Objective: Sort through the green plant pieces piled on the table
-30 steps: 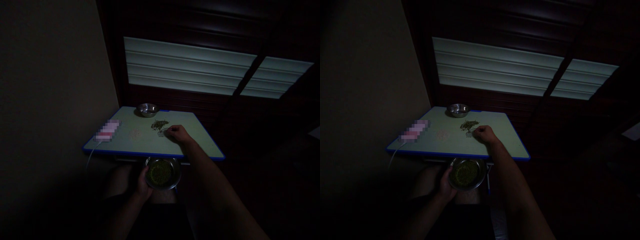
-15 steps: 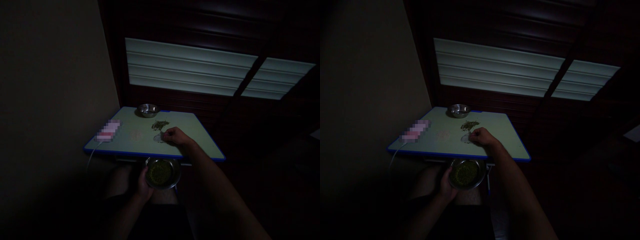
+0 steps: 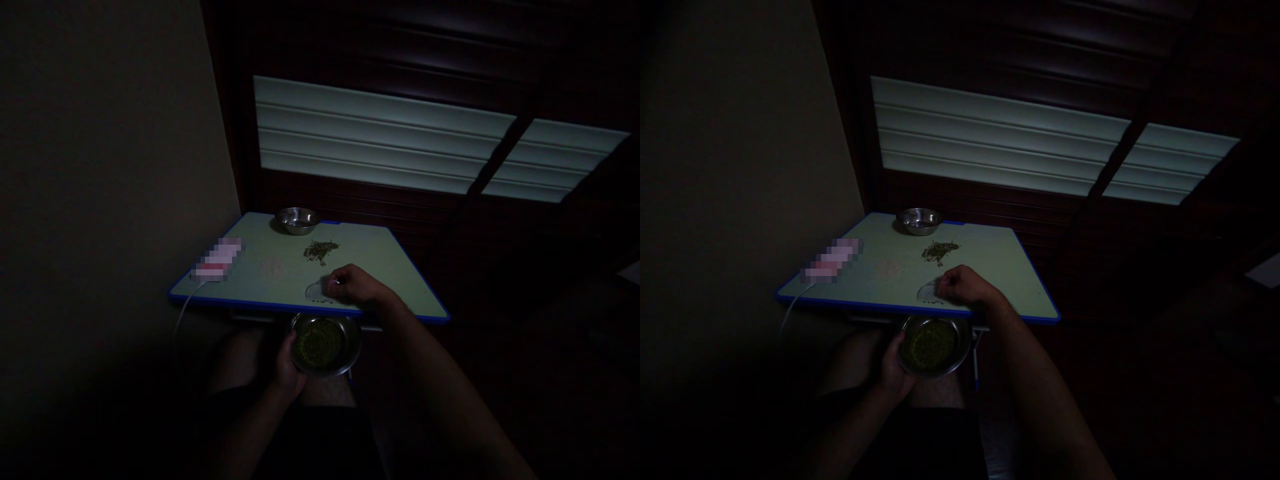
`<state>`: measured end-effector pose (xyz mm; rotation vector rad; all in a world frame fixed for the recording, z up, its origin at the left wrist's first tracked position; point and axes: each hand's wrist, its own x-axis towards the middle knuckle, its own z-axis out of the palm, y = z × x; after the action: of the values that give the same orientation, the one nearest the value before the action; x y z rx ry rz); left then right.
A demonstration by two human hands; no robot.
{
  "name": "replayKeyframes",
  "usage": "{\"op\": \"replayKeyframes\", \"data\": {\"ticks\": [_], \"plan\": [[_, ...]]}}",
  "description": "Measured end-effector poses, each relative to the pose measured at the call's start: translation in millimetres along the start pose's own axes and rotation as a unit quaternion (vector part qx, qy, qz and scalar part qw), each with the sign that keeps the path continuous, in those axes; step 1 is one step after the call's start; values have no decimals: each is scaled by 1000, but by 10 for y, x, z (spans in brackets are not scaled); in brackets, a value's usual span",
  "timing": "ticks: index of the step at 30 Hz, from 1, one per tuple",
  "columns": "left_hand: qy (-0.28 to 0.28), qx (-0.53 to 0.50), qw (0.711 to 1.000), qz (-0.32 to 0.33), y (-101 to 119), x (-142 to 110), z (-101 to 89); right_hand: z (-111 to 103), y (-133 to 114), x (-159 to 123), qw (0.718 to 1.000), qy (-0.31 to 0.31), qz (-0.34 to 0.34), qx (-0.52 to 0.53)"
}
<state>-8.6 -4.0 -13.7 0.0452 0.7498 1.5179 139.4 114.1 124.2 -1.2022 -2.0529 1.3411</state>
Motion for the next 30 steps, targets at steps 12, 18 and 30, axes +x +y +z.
{"op": "replayKeyframes", "data": {"ticks": [12, 18, 30], "plan": [[-5, 2, 1000, -7, -28, 39, -20, 36, 14, -88, 1000, -2, -18, -11], [-12, -1, 1000, -12, -21, 22, -10, 24, 51, -121, 1000, -13, -8, 7], [-18, 1, 1000, 2, -21, 29, -22, -77, 85, 167, 993, 97, -9, 67]]}}
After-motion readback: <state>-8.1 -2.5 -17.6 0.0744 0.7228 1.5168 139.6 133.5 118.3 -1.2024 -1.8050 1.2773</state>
